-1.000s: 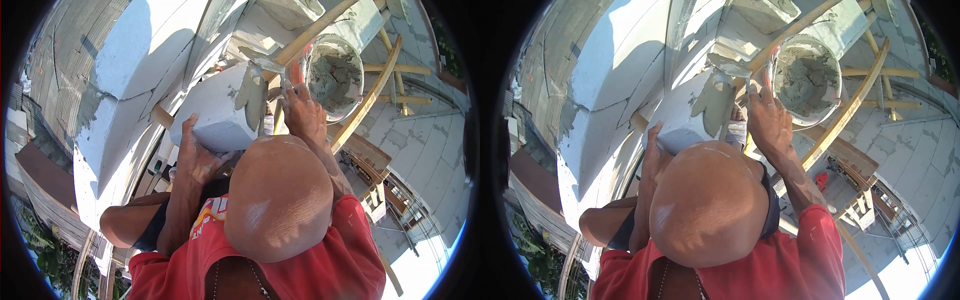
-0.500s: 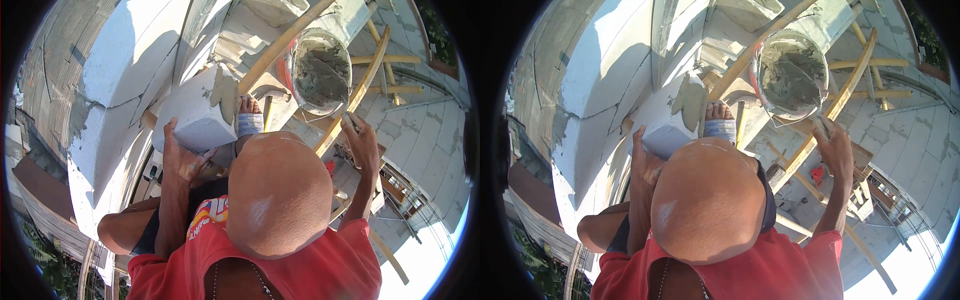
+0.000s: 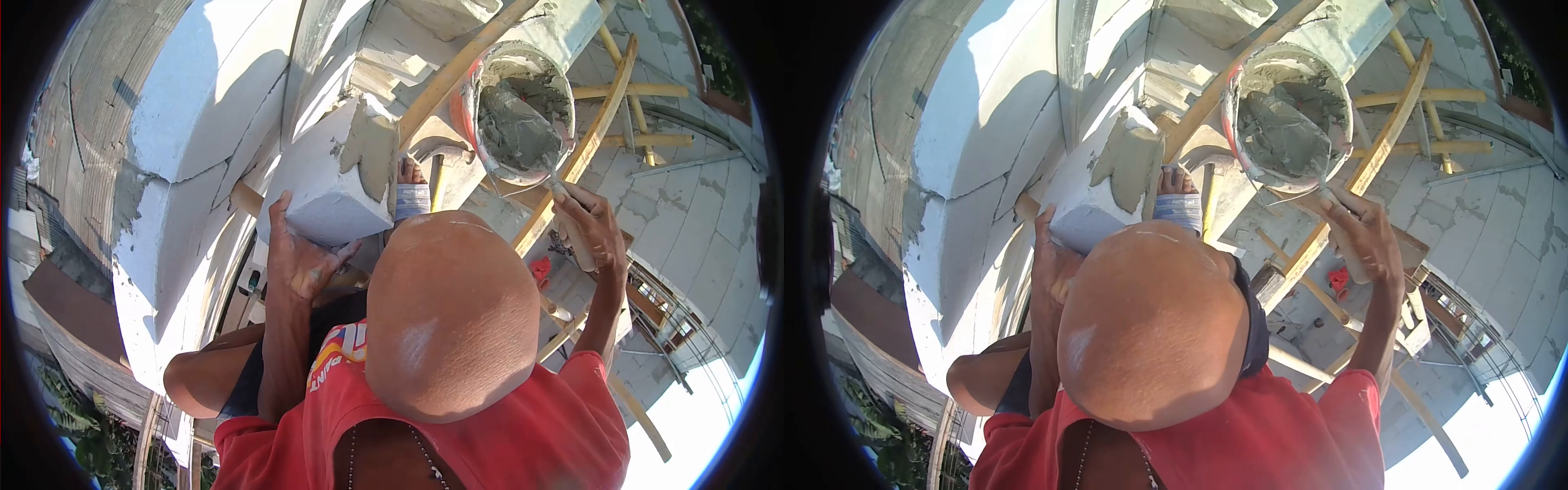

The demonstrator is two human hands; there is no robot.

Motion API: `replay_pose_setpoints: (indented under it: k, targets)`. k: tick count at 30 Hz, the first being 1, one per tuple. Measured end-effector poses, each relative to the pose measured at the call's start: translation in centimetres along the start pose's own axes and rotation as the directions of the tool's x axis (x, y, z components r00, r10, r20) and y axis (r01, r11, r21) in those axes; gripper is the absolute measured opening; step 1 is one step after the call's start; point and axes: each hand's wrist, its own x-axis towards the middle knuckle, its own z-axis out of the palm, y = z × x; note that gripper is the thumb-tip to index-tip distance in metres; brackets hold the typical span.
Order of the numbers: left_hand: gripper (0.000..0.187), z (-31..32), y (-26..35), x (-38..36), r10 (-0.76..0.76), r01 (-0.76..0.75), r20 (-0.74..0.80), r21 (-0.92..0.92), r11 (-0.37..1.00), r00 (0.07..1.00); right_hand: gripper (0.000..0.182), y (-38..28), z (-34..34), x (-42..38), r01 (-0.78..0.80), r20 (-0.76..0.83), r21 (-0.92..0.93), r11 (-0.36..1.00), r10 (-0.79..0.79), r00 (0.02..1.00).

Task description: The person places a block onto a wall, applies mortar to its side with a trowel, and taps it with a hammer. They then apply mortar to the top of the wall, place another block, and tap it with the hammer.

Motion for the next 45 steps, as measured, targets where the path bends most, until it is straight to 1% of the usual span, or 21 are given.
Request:
replay_pose_setpoints:
  k: [2, 5, 8, 10, 12, 14, 15, 18, 19, 22, 23, 27, 30, 33, 36, 37, 40, 41, 43, 44, 45]
  targets:
    - [0.083, -0.3, 0.0, 0.3, -0.015, 0.015, 0.058, 0.002, 1.0, 0.998, 0.057, 0.9, 0.3, -0.7, 0.021, 0.027, 0.219, 0.975, -0.028, 0.999]
    - [0.086, 0.3, 0.1, -0.4, 0.033, -0.038, 0.09, 0.047, 0.998, 0.995, 0.058, 0.7, 2.4, -2.2, 0.08, 0.044, 0.375, 0.924, -0.104, 0.994]
    - [0.09, 0.6, 0.0, -0.5, 0.064, -0.076, 0.139, 0.08, 0.994, 0.988, 0.053, -0.2, 6.6, -2.4, 0.184, 0.02, 0.304, 0.935, -0.199, 0.98]
    - [0.091, 0.3, 0.1, -0.8, 0.054, -0.067, 0.164, 0.074, 0.995, 0.985, 0.051, -1.5, 9.5, -2.0, 0.301, -0.006, 0.188, 0.935, -0.305, 0.952]
    - [0.092, 0.4, 0.2, -1.2, 0.029, -0.039, 0.181, 0.052, 0.998, 0.983, 0.05, -1.0, 11.7, -0.9, 0.458, -0.066, 0.011, 0.889, -0.457, 0.887]
    - [0.09, 0.9, 0.1, -1.5, 0.054, -0.062, 0.206, 0.033, 0.998, 0.977, 0.049, 0.5, 14.1, 0.6, 0.612, -0.126, -0.235, 0.755, -0.649, 0.751]
    - [0.09, 1.0, 0.1, -1.6, 0.061, -0.069, 0.221, 0.026, 0.997, 0.973, 0.048, -0.1, 14.5, 0.2, 0.527, -0.091, -0.167, 0.833, -0.545, 0.834]
    - [0.088, 0.6, 0.2, -1.5, 0.02, -0.016, 0.252, -0.016, 1.0, 0.967, 0.047, -0.1, 15.8, 0.5, 0.617, -0.128, -0.234, 0.751, -0.653, 0.746]
    - [0.087, 0.9, 0.2, -1.5, 0.021, -0.017, 0.24, -0.018, 1.0, 0.971, 0.046, -0.5, 16.3, 0.5, 0.589, -0.183, -0.24, 0.772, -0.632, 0.753]
    - [0.085, 1.2, 0.1, -1.7, 0.024, -0.018, 0.211, -0.031, 0.999, 0.977, 0.046, 0.2, 17.2, 1.4, 0.624, -0.204, -0.422, 0.658, -0.739, 0.642]
    - [0.084, 1.0, 0.1, -1.4, 0.021, -0.014, 0.218, -0.031, 0.999, 0.976, 0.046, 0.2, 17.4, 1.6, 0.626, -0.221, -0.404, 0.667, -0.736, 0.64]
    - [0.083, 1.2, -0.2, -1.5, 0.045, -0.047, 0.223, 0.005, 0.999, 0.974, 0.045, 0.2, 18.1, 1.9, 0.609, -0.24, -0.342, 0.715, -0.693, 0.679]
    - [0.082, 1.1, -0.3, -1.4, 0.018, -0.011, 0.203, -0.034, 0.999, 0.979, 0.045, -0.2, 18.0, 2.5, 0.576, -0.205, -0.307, 0.758, -0.643, 0.738]
    - [0.081, 1.4, -0.3, -1.5, 0.018, -0.015, 0.137, -0.022, 1.0, 0.99, 0.047, -0.2, 17.7, 2.4, 0.52, -0.17, -0.321, 0.792, -0.588, 0.791]
    - [0.079, 0.9, -0.3, -0.7, -0.014, 0.025, 0.122, -0.089, 0.996, 0.992, 0.048, 0.0, 17.5, 1.7, 0.447, -0.155, -0.326, 0.833, -0.513, 0.844]
    - [0.078, 0.9, -0.2, -0.5, 0.004, 0.007, 0.13, -0.078, 0.997, 0.992, 0.049, 0.1, 17.4, 1.4, 0.421, -0.152, -0.322, 0.848, -0.485, 0.861]
    - [0.076, 0.9, -0.2, 0.1, 0.038, -0.029, 0.133, -0.069, 0.997, 0.99, 0.049, 1.4, 15.6, 0.1, 0.525, -0.12, -0.208, 0.825, -0.554, 0.824]
    - [0.075, 1.0, -0.1, 0.4, 0.036, -0.027, 0.126, -0.079, 0.997, 0.991, 0.047, 1.7, 14.4, -0.7, 0.551, -0.094, -0.255, 0.794, -0.588, 0.804]
    - [0.074, 0.6, 0.0, 0.8, 0.02, -0.007, 0.112, -0.116, 0.993, 0.993, 0.046, 2.4, 12.0, -2.7, 0.58, -0.112, -0.26, 0.772, -0.621, 0.776]
    - [0.073, 0.3, 0.0, 1.3, 0.001, 0.016, 0.115, -0.14, 0.99, 0.993, 0.045, 2.5, 10.7, -3.5, 0.591, -0.129, -0.268, 0.761, -0.636, 0.761]
    - [0.073, 0.2, -0.1, 1.6, -0.025, 0.044, 0.123, -0.16, 0.986, 0.992, 0.045, 2.3, 9.3, -4.3, 0.52, -0.174, -0.254, 0.815, -0.568, 0.805]
